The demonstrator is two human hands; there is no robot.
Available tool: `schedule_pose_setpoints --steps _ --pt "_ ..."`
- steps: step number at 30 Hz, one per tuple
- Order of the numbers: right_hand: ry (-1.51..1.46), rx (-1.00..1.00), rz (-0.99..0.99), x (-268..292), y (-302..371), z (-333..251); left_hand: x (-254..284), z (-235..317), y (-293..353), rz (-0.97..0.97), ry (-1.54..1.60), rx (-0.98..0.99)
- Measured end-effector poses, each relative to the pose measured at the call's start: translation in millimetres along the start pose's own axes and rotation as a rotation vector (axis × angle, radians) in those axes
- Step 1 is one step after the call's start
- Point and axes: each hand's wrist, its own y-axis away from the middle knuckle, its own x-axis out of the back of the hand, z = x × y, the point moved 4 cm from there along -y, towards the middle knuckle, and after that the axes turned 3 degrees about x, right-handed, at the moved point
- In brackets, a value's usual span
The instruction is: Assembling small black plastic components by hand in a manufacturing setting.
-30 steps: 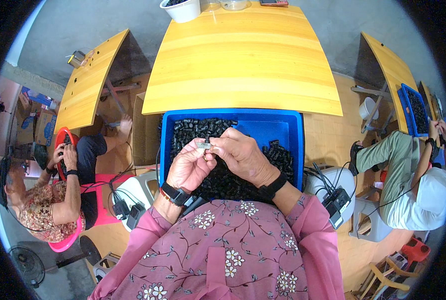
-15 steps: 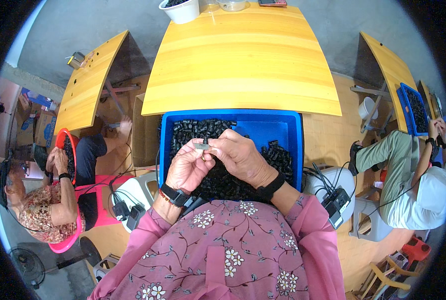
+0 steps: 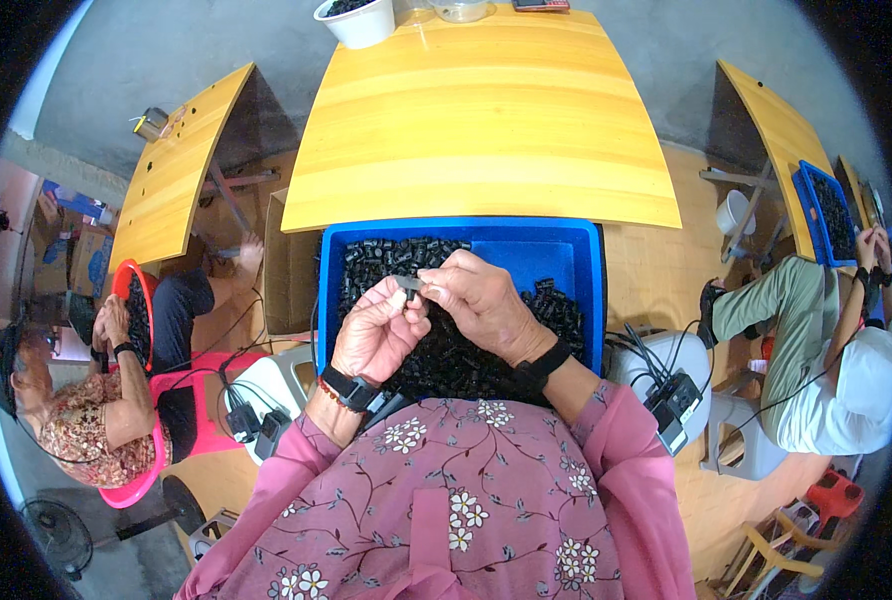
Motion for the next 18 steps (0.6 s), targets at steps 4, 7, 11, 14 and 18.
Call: schedule_pose_setpoints --steps 4,7,11,14,18 --pt "-0.011 -0.037 0.017 3.6 -1.4 -3.7 3.9 -0.1 -2.9 -0.010 0.016 0.018" --pt "-0.004 -0.179 0.111 10.4 2.9 10.9 5.5 -1.1 -3.1 0.026 0.048 0.038" --pt "0.007 -0.030 0.025 3.4 -0.4 -3.2 8.6 -1.1 -3.0 -0.002 0.083 0.048" --pt "0.035 -0.014 -0.027 -0.9 0.4 -7.9 8.6 -1.6 -1.2 0.008 0.095 0.034" --pt "0.050 -0.002 -0.048 -2.4 1.5 -10.9 6.0 -0.9 -1.0 0.013 0.033 -0.002"
